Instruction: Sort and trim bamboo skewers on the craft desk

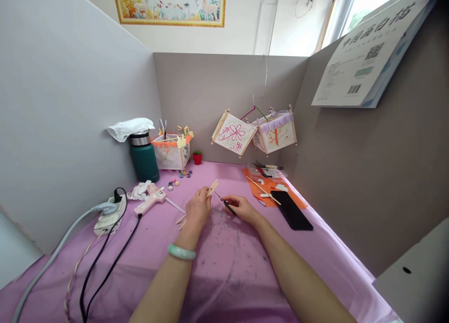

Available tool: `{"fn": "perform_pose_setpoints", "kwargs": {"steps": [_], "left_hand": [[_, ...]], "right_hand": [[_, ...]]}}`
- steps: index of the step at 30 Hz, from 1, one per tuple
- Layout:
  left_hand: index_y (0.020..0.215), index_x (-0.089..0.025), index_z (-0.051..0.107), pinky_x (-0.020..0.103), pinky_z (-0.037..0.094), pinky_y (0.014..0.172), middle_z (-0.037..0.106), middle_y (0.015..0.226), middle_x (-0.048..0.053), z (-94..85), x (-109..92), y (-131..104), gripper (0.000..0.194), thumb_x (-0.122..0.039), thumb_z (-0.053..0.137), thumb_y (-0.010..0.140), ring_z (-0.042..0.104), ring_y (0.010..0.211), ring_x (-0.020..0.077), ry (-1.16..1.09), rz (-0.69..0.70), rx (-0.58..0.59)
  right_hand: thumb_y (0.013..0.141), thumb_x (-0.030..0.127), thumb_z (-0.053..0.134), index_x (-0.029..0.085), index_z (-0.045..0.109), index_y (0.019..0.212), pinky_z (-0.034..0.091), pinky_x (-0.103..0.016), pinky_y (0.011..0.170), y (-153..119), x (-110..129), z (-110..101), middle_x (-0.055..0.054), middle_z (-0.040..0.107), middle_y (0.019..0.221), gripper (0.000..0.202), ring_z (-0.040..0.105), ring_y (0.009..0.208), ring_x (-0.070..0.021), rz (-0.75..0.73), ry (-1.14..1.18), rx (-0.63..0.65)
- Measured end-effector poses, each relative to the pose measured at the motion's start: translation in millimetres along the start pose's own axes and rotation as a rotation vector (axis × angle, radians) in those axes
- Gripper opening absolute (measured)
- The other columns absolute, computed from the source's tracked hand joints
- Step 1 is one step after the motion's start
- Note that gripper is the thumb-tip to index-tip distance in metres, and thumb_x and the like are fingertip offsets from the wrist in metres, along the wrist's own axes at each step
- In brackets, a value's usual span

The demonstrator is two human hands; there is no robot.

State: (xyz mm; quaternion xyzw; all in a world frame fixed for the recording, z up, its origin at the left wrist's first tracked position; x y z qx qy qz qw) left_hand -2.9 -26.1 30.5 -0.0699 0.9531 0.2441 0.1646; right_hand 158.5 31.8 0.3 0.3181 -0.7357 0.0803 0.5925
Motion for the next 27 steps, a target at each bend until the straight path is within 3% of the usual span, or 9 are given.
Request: {"fn": "perform_pose_setpoints", "kwargs": {"steps": [4,9,14,18,23,27], "left_hand": [[0.109,-0.023,0.058,0.027,0.04,0.068,0.067,0.102,0.006,0.3,-0.1,-0.3,0.028,-0.03,0.037,0.092,0.063,0.088,0.0194,0.019,0.008,0.022],[0.098,-0.023,0.062,0.027,0.037,0.063,0.069,0.088,0.005,-0.9,-3.3,-0.5,0.032,-0.034,0.032,0.094,0.064,0.079,0.0198,0.026,0.048,0.051],[0.099,-0.023,0.06,0.028,0.036,0.061,0.07,0.087,0.006,-1.1,-3.2,0.2,0.032,-0.034,0.031,0.094,0.064,0.076,0.0205,0.018,0.05,0.05],[0.116,-0.021,0.052,0.028,0.037,0.065,0.066,0.107,0.008,-0.6,0.4,0.6,0.03,-0.03,0.036,0.092,0.063,0.088,0.0208,0.006,0.004,0.002],[0.104,-0.022,0.058,0.028,0.035,0.064,0.067,0.099,0.007,0.4,1.9,0.2,0.028,-0.032,0.034,0.093,0.063,0.085,0.0202,0.013,-0.009,0.007],[0.095,-0.022,0.061,0.027,0.033,0.061,0.069,0.087,0.007,1.3,-0.5,0.9,0.033,-0.036,0.031,0.094,0.062,0.076,0.019,0.018,0.029,0.045]], "right_hand": [[0.07,0.033,0.065,0.013,0.064,0.103,0.04,-0.022,0.052,0.0,1.0,-0.2,0.001,0.056,0.065,0.038,0.048,0.055,-0.0096,0.008,-0.002,0.002],[0.069,0.03,0.067,0.016,0.062,0.11,0.044,-0.024,0.064,-0.1,6.1,-1.4,-0.004,0.062,0.09,0.043,0.054,0.071,-0.0118,-0.042,-0.061,0.012],[0.071,0.032,0.065,0.013,0.063,0.106,0.04,-0.023,0.054,0.5,2.7,-0.7,0.0,0.057,0.069,0.041,0.048,0.058,-0.0097,-0.007,0.004,0.009],[0.071,0.035,0.064,0.013,0.065,0.103,0.036,-0.022,0.049,1.1,-0.2,0.3,0.003,0.051,0.058,0.039,0.044,0.051,-0.0088,0.003,-0.015,-0.007],[0.071,0.034,0.064,0.014,0.065,0.103,0.038,-0.021,0.05,0.9,-0.2,-0.2,0.002,0.055,0.063,0.038,0.046,0.054,-0.0093,-0.004,-0.062,-0.015],[0.07,0.032,0.066,0.014,0.062,0.108,0.043,-0.023,0.06,1.7,-1.8,-2.9,-0.002,0.061,0.081,0.043,0.052,0.066,-0.0111,-0.038,-0.103,-0.023]]}}
Point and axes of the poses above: each hand's wrist, its own y-axis towards the middle knuckle, its own z-axis out of the palm, x = y × z, the point moved 3 cm from there along y, towards the middle knuckle
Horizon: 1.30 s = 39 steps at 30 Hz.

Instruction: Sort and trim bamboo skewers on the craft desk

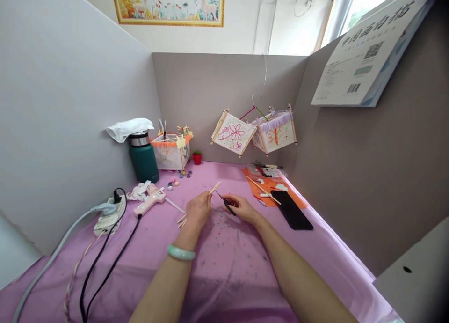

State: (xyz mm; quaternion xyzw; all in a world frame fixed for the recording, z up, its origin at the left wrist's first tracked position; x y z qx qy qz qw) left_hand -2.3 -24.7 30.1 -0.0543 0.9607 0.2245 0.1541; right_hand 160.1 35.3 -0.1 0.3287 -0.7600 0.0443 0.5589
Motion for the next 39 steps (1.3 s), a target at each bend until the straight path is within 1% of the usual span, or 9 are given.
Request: {"fn": "perform_pose_setpoints", "kwargs": {"steps": [2,6,13,18,22,27,30,34,39], "left_hand": [[0.093,-0.022,0.061,0.027,0.032,0.06,0.069,0.083,0.006,0.2,-0.7,0.5,0.032,-0.036,0.031,0.094,0.062,0.073,0.0188,0.001,0.011,0.012],[0.094,-0.021,0.06,0.027,0.03,0.058,0.068,0.081,0.007,-0.3,-0.5,0.5,0.03,-0.034,0.032,0.094,0.062,0.07,0.0194,-0.005,-0.001,-0.017],[0.099,-0.019,0.056,0.028,0.031,0.057,0.066,0.088,0.009,-4.1,2.6,0.1,0.021,-0.026,0.038,0.092,0.062,0.071,0.0206,-0.056,-0.077,-0.176],[0.099,-0.016,0.052,0.029,0.034,0.059,0.064,0.084,0.011,-13.5,9.5,-1.2,0.026,-0.031,0.031,0.093,0.06,0.071,0.0209,-0.183,-0.128,-0.366],[0.097,-0.018,0.049,0.026,0.038,0.06,0.06,0.073,0.004,-17.2,8.8,-4.4,0.021,-0.033,0.034,0.092,0.057,0.065,0.0165,-0.512,-0.013,-0.493],[0.086,-0.02,0.046,0.021,0.034,0.048,0.048,0.062,-0.004,-19.6,5.0,-3.5,0.019,-0.038,0.042,0.09,0.042,0.047,0.0086,-1.033,0.03,-0.427],[0.092,-0.02,0.045,0.019,0.031,0.044,0.043,0.062,-0.005,-25.0,2.9,-2.2,0.018,-0.038,0.04,0.091,0.035,0.044,0.0065,-1.099,0.034,-0.417],[0.112,-0.019,0.047,0.019,0.034,0.048,0.043,0.066,-0.005,-23.3,4.8,2.0,0.027,-0.034,0.046,0.088,0.039,0.05,0.0069,-1.293,0.018,-0.352],[0.099,-0.017,0.05,0.019,0.034,0.049,0.044,0.066,-0.004,-7.0,8.9,8.1,0.019,-0.03,0.047,0.086,0.04,0.051,0.0067,-1.39,-0.026,-0.197]], "right_hand": [[0.069,0.032,0.067,0.015,0.062,0.11,0.044,-0.024,0.064,0.7,-1.6,-0.6,-0.003,0.062,0.087,0.044,0.053,0.07,-0.0114,-0.014,0.007,0.005],[0.069,0.035,0.066,0.014,0.063,0.106,0.041,-0.022,0.055,1.0,-3.2,-0.4,-0.001,0.059,0.075,0.043,0.05,0.06,-0.0099,0.007,0.045,0.007],[0.069,0.033,0.065,0.016,0.064,0.107,0.044,-0.022,0.057,-0.1,0.0,-14.3,-0.002,0.064,0.079,0.041,0.056,0.064,-0.0112,0.054,0.008,0.049],[0.074,0.033,0.059,0.018,0.056,0.12,0.048,-0.031,0.077,0.9,-10.7,-55.8,-0.007,0.066,0.101,0.048,0.062,0.089,-0.019,0.173,-0.386,-0.29],[0.075,0.029,0.058,0.017,0.054,0.121,0.039,-0.037,0.091,-3.7,-15.9,-70.5,-0.013,0.062,0.114,0.048,0.055,0.106,-0.0251,0.281,-0.693,-0.398],[0.073,0.033,0.062,0.015,0.063,0.104,0.038,-0.037,0.086,-10.1,-12.2,-65.7,-0.016,0.063,0.107,0.036,0.053,0.106,-0.029,0.382,-0.946,-0.372],[0.075,0.033,0.06,0.016,0.065,0.096,0.037,-0.037,0.085,-11.4,-8.5,-63.4,-0.015,0.065,0.101,0.028,0.054,0.102,-0.0284,0.395,-1.03,-0.355],[0.076,0.029,0.058,0.015,0.067,0.097,0.034,-0.041,0.087,-14.2,-7.8,-65.1,-0.017,0.063,0.105,0.027,0.051,0.105,-0.0311,0.434,-1.103,-0.404],[0.077,0.029,0.058,0.012,0.072,0.087,0.034,-0.045,0.086,-15.6,-5.7,-68.0,-0.021,0.061,0.104,0.024,0.048,0.106,-0.035,0.423,-1.061,-0.459]]}}
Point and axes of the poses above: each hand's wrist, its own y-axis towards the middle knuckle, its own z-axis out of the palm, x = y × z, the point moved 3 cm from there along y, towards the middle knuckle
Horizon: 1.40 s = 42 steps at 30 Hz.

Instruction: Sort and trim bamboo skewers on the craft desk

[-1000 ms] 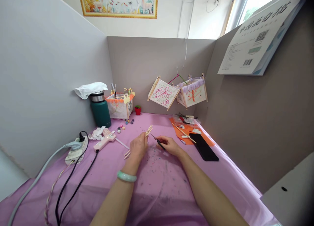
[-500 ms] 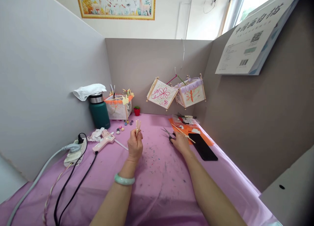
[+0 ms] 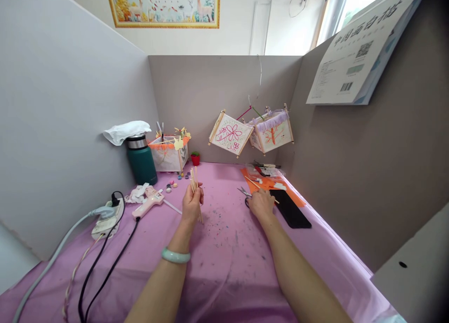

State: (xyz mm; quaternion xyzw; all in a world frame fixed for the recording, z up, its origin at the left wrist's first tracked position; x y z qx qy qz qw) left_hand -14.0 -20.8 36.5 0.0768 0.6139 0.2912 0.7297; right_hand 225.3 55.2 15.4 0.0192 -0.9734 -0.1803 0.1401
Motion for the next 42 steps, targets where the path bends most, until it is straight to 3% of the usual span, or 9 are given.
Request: {"fn": "perform_pose_setpoints", "kwargs": {"steps": [2,5,10,15,20,25,29,35,42], "left_hand": [[0.095,-0.017,0.049,0.019,0.033,0.047,0.043,0.066,-0.005,0.6,4.6,0.4,0.018,-0.032,0.049,0.085,0.039,0.05,0.0063,-0.021,-0.022,0.009],[0.091,-0.018,0.045,0.02,0.034,0.048,0.043,0.068,-0.005,3.3,7.4,0.0,0.017,-0.033,0.05,0.084,0.038,0.05,0.0058,-0.073,-0.046,0.029],[0.089,-0.018,0.045,0.022,0.04,0.06,0.046,0.073,-0.004,9.9,7.7,-2.0,0.019,-0.034,0.054,0.082,0.043,0.057,0.0067,-0.148,-0.075,0.125],[0.088,-0.019,0.046,0.022,0.04,0.061,0.047,0.072,-0.004,19.1,5.7,-8.4,0.018,-0.034,0.054,0.082,0.044,0.059,0.007,-0.191,-0.14,0.243],[0.089,-0.019,0.048,0.026,0.044,0.065,0.047,0.068,-0.004,26.8,-0.9,-16.4,0.022,-0.036,0.058,0.08,0.046,0.056,0.0079,-0.217,-0.212,0.344],[0.106,-0.016,0.055,0.026,0.043,0.072,0.053,0.077,0.0,25.2,-2.0,-15.4,0.032,-0.035,0.058,0.081,0.052,0.071,0.0111,-0.211,-0.198,0.355],[0.113,-0.016,0.057,0.025,0.042,0.075,0.054,0.086,0.002,24.4,0.1,-13.4,0.036,-0.034,0.057,0.082,0.052,0.078,0.0116,-0.23,-0.215,0.34],[0.11,-0.015,0.059,0.023,0.039,0.063,0.047,0.075,0.0,28.3,-2.4,-14.0,0.036,-0.035,0.058,0.08,0.043,0.064,0.009,-0.299,-0.269,0.319],[0.1,-0.014,0.063,0.024,0.039,0.062,0.047,0.07,0.0,27.5,-3.3,-13.6,0.034,-0.042,0.05,0.084,0.044,0.062,0.0097,-0.357,-0.287,0.365]], "right_hand": [[0.081,0.028,0.055,0.012,0.072,0.087,0.035,-0.043,0.086,-0.9,6.7,-2.6,-0.02,0.061,0.102,0.024,0.049,0.105,-0.0321,-0.069,0.112,-0.008],[0.087,0.032,0.049,0.019,0.072,0.089,0.039,-0.03,0.082,-9.1,29.5,-2.6,-0.01,0.065,0.095,0.027,0.056,0.092,-0.02,-0.243,0.26,0.053],[0.085,0.04,0.054,0.021,0.068,0.103,0.041,-0.021,0.064,-40.8,79.5,10.7,-0.002,0.067,0.082,0.03,0.056,0.068,-0.0113,-0.557,0.704,0.317],[0.079,0.032,0.06,0.017,0.068,0.096,0.037,-0.021,0.055,-56.7,97.2,24.6,0.002,0.061,0.064,0.024,0.05,0.056,-0.0102,-0.575,0.912,0.512],[0.078,0.027,0.06,0.017,0.063,0.075,0.038,-0.022,0.058,-59.7,99.8,26.8,0.0,0.06,0.065,0.011,0.052,0.059,-0.012,-0.583,0.813,0.411],[0.085,0.029,0.051,0.018,0.062,0.079,0.038,-0.023,0.062,-59.2,102.3,20.2,-0.003,0.064,0.078,0.017,0.056,0.067,-0.0145,-0.574,0.738,0.248],[0.084,0.029,0.052,0.018,0.062,0.075,0.034,-0.023,0.06,-56.1,101.6,22.4,-0.004,0.065,0.075,0.017,0.055,0.065,-0.0141,-0.566,0.616,0.293],[0.084,0.03,0.053,0.019,0.062,0.077,0.033,-0.022,0.059,-55.5,99.6,27.2,-0.002,0.065,0.073,0.016,0.055,0.064,-0.0135,-0.57,0.597,0.316],[0.086,0.029,0.05,0.019,0.059,0.074,0.035,-0.022,0.061,-58.3,99.1,20.3,-0.001,0.061,0.068,0.019,0.054,0.062,-0.0127,-0.591,0.657,0.339]]}}
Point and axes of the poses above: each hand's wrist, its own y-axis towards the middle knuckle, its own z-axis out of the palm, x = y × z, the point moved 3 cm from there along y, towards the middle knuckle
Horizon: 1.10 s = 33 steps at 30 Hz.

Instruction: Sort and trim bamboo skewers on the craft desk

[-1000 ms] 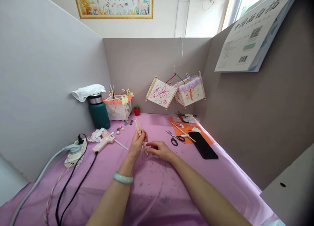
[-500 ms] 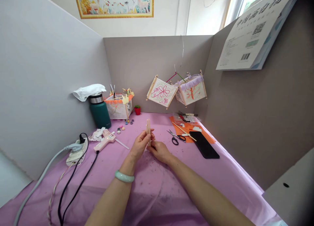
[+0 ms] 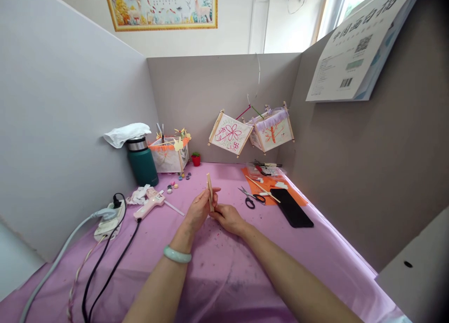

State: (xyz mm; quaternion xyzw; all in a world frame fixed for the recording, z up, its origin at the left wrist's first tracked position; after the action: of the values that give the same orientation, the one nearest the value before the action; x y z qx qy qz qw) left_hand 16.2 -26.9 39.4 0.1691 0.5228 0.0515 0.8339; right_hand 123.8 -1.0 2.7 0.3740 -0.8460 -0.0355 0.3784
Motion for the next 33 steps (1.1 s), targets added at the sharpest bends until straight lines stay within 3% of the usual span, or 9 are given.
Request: {"fn": "perform_pose_setpoints", "kwargs": {"steps": [4,16,20,23,25,28,30,33], "left_hand": [[0.096,-0.014,0.063,0.024,0.038,0.059,0.045,0.066,-0.001,-1.8,2.8,-0.9,0.031,-0.041,0.051,0.085,0.044,0.059,0.009,-0.047,-0.008,0.033],[0.097,-0.014,0.062,0.024,0.039,0.061,0.046,0.067,-0.002,1.0,3.3,-4.0,0.032,-0.042,0.053,0.084,0.046,0.059,0.0086,-0.025,-0.01,-0.049],[0.108,-0.015,0.062,0.028,0.043,0.073,0.057,0.085,0.005,-10.2,-1.7,-1.3,0.041,-0.046,0.054,0.082,0.054,0.076,0.0132,0.165,-0.006,-0.088],[0.114,-0.017,0.059,0.032,0.043,0.083,0.058,0.106,0.01,-40.3,-42.4,12.8,0.044,-0.044,0.058,0.079,0.055,0.093,0.0192,0.695,0.142,-0.232],[0.113,-0.016,0.058,0.036,0.043,0.086,0.057,0.107,0.011,-64.8,-92.5,26.7,0.045,-0.041,0.059,0.077,0.055,0.094,0.0218,1.126,0.323,-0.381],[0.118,-0.013,0.054,0.04,0.035,0.097,0.052,0.118,0.014,-94.5,-180.2,49.9,0.047,-0.038,0.055,0.078,0.046,0.113,0.028,1.68,0.569,-0.65],[0.122,-0.012,0.051,0.042,0.034,0.097,0.05,0.12,0.016,-108.7,-229.8,67.6,0.051,-0.038,0.055,0.078,0.043,0.114,0.0309,1.931,0.548,-0.792],[0.119,-0.01,0.052,0.043,0.036,0.092,0.052,0.12,0.019,-123.5,-274.3,96.7,0.053,-0.04,0.057,0.076,0.043,0.113,0.0346,2.204,0.303,-0.804]], "right_hand": [[0.086,0.028,0.05,0.019,0.058,0.075,0.036,-0.022,0.063,-1.5,0.6,0.2,0.0,0.062,0.07,0.016,0.055,0.064,-0.0131,-0.043,0.056,0.027],[0.082,0.028,0.051,0.018,0.055,0.072,0.035,-0.023,0.058,-0.5,-2.2,3.5,0.0,0.06,0.066,0.015,0.052,0.059,-0.0131,-0.013,0.132,-0.005],[0.086,0.03,0.046,0.018,0.053,0.07,0.035,-0.022,0.058,-1.2,2.7,2.3,-0.001,0.061,0.067,0.022,0.053,0.06,-0.013,-0.006,0.134,-0.003],[0.087,0.031,0.045,0.017,0.051,0.068,0.034,-0.022,0.058,-2.7,3.7,1.5,-0.001,0.06,0.065,0.024,0.052,0.061,-0.013,0.025,0.125,-0.005],[0.087,0.032,0.044,0.017,0.051,0.068,0.035,-0.022,0.058,-3.5,2.2,2.2,-0.001,0.059,0.065,0.025,0.052,0.061,-0.013,0.044,0.129,0.007],[0.087,0.031,0.043,0.017,0.05,0.068,0.034,-0.023,0.059,-3.4,-0.4,3.3,-0.001,0.058,0.065,0.025,0.051,0.061,-0.013,0.06,0.125,0.02],[0.086,0.031,0.042,0.017,0.05,0.067,0.034,-0.023,0.059,-2.3,0.9,2.3,-0.001,0.058,0.065,0.025,0.05,0.061,-0.0129,0.07,0.11,0.026],[0.084,0.027,0.041,0.017,0.048,0.064,0.032,-0.022,0.057,-1.7,9.8,-0.9,0.001,0.055,0.062,0.024,0.048,0.059,-0.0114,0.091,0.097,0.1]]}}
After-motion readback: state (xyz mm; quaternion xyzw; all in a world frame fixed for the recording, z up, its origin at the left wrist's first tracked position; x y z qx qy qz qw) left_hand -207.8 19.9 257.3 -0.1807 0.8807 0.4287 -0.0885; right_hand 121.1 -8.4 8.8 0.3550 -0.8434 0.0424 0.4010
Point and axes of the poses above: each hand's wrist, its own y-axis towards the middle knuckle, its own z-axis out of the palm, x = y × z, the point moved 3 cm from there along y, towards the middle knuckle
